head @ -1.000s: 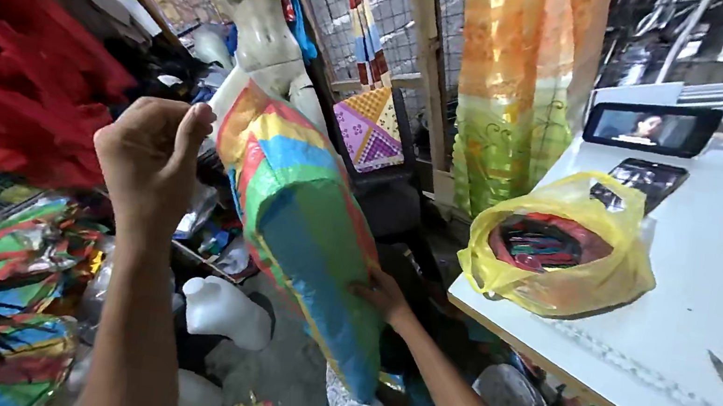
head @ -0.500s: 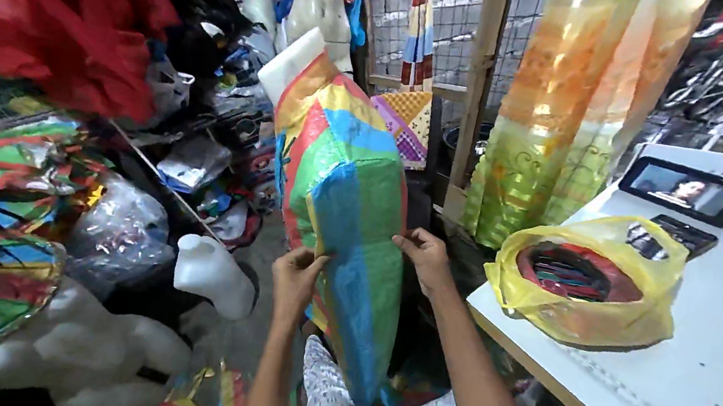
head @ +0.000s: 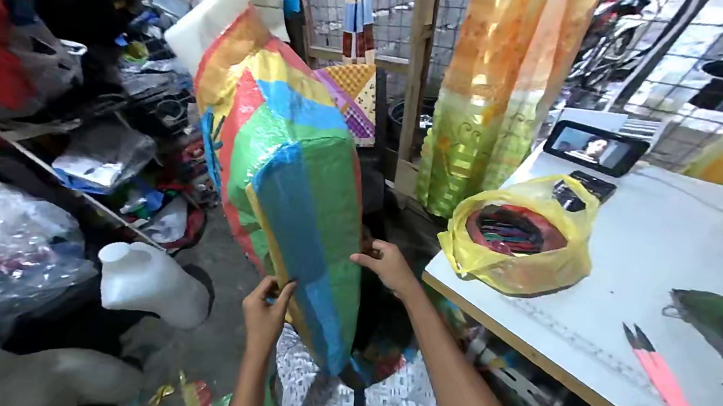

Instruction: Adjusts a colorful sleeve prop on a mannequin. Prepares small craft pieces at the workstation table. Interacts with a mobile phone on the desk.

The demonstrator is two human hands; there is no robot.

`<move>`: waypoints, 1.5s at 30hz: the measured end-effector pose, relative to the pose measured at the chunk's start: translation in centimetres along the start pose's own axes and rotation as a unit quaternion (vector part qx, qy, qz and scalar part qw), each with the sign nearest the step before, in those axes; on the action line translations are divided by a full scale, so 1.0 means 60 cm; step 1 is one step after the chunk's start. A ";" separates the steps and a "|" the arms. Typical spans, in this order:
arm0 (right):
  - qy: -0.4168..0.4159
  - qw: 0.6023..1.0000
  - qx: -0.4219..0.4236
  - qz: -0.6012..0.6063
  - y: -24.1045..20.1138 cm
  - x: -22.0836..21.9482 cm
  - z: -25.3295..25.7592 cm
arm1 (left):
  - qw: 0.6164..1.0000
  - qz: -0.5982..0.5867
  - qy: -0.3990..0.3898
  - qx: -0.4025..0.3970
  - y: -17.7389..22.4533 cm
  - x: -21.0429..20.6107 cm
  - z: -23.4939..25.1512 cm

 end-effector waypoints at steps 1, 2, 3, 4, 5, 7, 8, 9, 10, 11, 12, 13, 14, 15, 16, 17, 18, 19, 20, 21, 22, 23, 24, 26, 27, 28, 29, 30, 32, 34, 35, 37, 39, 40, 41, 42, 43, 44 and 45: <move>0.000 1.000 -0.001 -0.012 0.006 0.000 -0.001 | 1.000 -0.010 0.014 0.005 -0.008 -0.002 -0.010; 0.001 0.999 0.001 -0.032 0.014 -0.001 -0.003 | 1.000 -0.018 0.022 0.012 -0.013 -0.004 -0.018; 0.004 0.998 0.006 -0.062 0.021 0.000 -0.005 | 0.999 -0.024 0.023 0.020 -0.016 -0.007 -0.025; 0.007 0.995 0.013 -0.100 0.026 0.001 -0.010 | 0.999 -0.029 0.015 0.033 -0.020 -0.011 -0.032; 0.006 0.990 0.012 -0.140 0.028 0.003 -0.020 | 0.998 -0.031 0.000 0.052 -0.025 -0.016 -0.040; -0.020 0.980 0.005 -0.198 0.009 0.010 -0.055 | 0.995 -0.034 -0.027 0.085 -0.038 -0.025 -0.058; -0.043 0.976 0.012 -0.213 -0.013 0.016 -0.078 | 0.995 -0.032 -0.028 0.092 -0.045 -0.027 -0.067; -0.063 0.972 0.033 -0.224 -0.041 0.026 -0.104 | 0.995 -0.029 -0.026 0.095 -0.051 -0.028 -0.076; -0.069 0.968 0.067 -0.233 -0.073 0.040 -0.131 | 0.995 -0.030 -0.020 0.098 -0.057 -0.027 -0.085; -0.049 0.962 0.110 -0.245 -0.105 0.060 -0.157 | 0.994 -0.029 -0.013 0.103 -0.060 -0.026 -0.095; -0.009 0.953 0.151 -0.264 -0.134 0.084 -0.179 | 0.994 -0.029 -0.005 0.109 -0.060 -0.023 -0.106; 0.048 0.939 0.178 -0.290 -0.157 0.114 -0.195 | 0.993 -0.028 0.008 0.113 -0.058 -0.020 -0.119; 0.111 0.918 0.183 -0.333 -0.173 0.148 -0.204 | 0.993 -0.020 0.028 0.111 -0.051 -0.018 -0.134; 0.173 0.890 0.172 -0.384 -0.183 0.184 -0.205 | 0.993 -0.007 0.049 0.105 -0.038 -0.018 -0.147; 0.216 0.861 0.140 -0.438 -0.187 0.220 -0.197 | 0.994 0.007 0.070 0.089 -0.022 -0.020 -0.159; 0.236 0.840 0.090 -0.481 -0.187 0.253 -0.183 | 0.994 0.015 0.082 0.070 -0.003 -0.025 -0.171; 0.235 0.826 0.037 -0.512 -0.181 0.281 -0.167 | 0.995 0.014 0.084 0.049 0.018 -0.033 -0.181; 0.210 0.822 -0.020 -0.530 -0.169 0.305 -0.150 | 0.997 0.001 0.076 0.024 0.039 -0.045 -0.189; 0.176 0.820 -0.057 -0.541 -0.152 0.321 -0.136 | 0.998 -0.022 0.057 -0.001 0.061 -0.060 -0.195; 0.146 0.820 -0.068 -0.549 -0.135 0.330 -0.127 | 0.998 -0.055 0.031 -0.024 0.085 -0.075 -0.196; 0.133 0.825 -0.055 -0.547 -0.124 0.333 -0.123 | 0.995 -0.090 -0.003 -0.039 0.111 -0.093 -0.193; 0.136 0.835 -0.031 -0.532 -0.121 0.333 -0.123 | 0.990 -0.127 -0.042 -0.051 0.134 -0.112 -0.185; 0.151 0.851 -0.011 -0.502 -0.124 0.333 -0.125 | 0.982 -0.159 -0.080 -0.058 0.152 -0.132 -0.174; 0.212 0.887 0.014 -0.410 -0.145 0.335 -0.139 | 0.966 -0.211 -0.133 -0.066 0.183 -0.169 -0.145; 0.249 0.900 0.027 -0.358 -0.157 0.339 -0.147 | 0.959 -0.228 -0.155 -0.066 0.195 -0.184 -0.128; 0.285 0.909 0.040 -0.301 -0.165 0.345 -0.155 | 0.953 -0.240 -0.174 -0.066 0.207 -0.197 -0.112; 0.316 0.916 0.057 -0.241 -0.174 0.351 -0.161 | 0.948 -0.247 -0.189 -0.065 0.219 -0.208 -0.096; 0.338 0.920 0.084 -0.177 -0.180 0.355 -0.167 | 0.944 -0.254 -0.200 -0.064 0.231 -0.216 -0.082; 0.345 0.926 0.132 -0.075 -0.190 0.354 -0.181 | 0.935 -0.275 -0.219 -0.051 0.259 -0.228 -0.054; 0.290 0.943 0.118 -0.114 -0.203 0.325 -0.202 | 0.923 -0.300 -0.238 -0.024 0.292 -0.236 -0.030; 0.221 0.956 0.084 -0.172 -0.210 0.302 -0.215 | 0.915 -0.316 -0.250 -0.014 0.308 -0.239 -0.019; 0.046 0.958 0.047 -0.280 -0.214 0.253 -0.237 | 0.897 -0.338 -0.286 -0.013 0.326 -0.246 -0.004; -0.031 0.947 0.043 -0.318 -0.210 0.224 -0.256 | 0.885 -0.333 -0.323 -0.030 0.326 -0.252 0.000; -0.028 0.945 0.035 -0.323 -0.206 0.221 -0.263 | 0.880 -0.324 -0.344 -0.038 0.323 -0.255 0.000; -0.009 0.946 0.022 -0.324 -0.201 0.223 -0.266 | 0.875 -0.314 -0.366 -0.043 0.319 -0.258 0.000; 0.013 0.947 0.010 -0.322 -0.193 0.226 -0.269 | 0.869 -0.306 -0.387 -0.040 0.315 -0.261 -0.002; 0.027 0.948 -0.001 -0.317 -0.184 0.229 -0.271 | 0.862 -0.300 -0.408 -0.032 0.311 -0.263 -0.005; 0.036 0.950 -0.007 -0.310 -0.175 0.232 -0.274 | 0.853 -0.296 -0.429 -0.020 0.308 -0.266 -0.007; 0.034 0.952 -0.012 -0.303 -0.168 0.233 -0.276 | 0.845 -0.294 -0.447 -0.009 0.305 -0.269 -0.010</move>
Point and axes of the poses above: each hand's wrist, its own z-axis towards the middle knuckle, its own x-axis out of the back of the hand, y = z × x, the point moved 4 cm from there along z, towards the middle knuckle, and after that the axes turned 3 degrees about y, right-handed, at the moved point
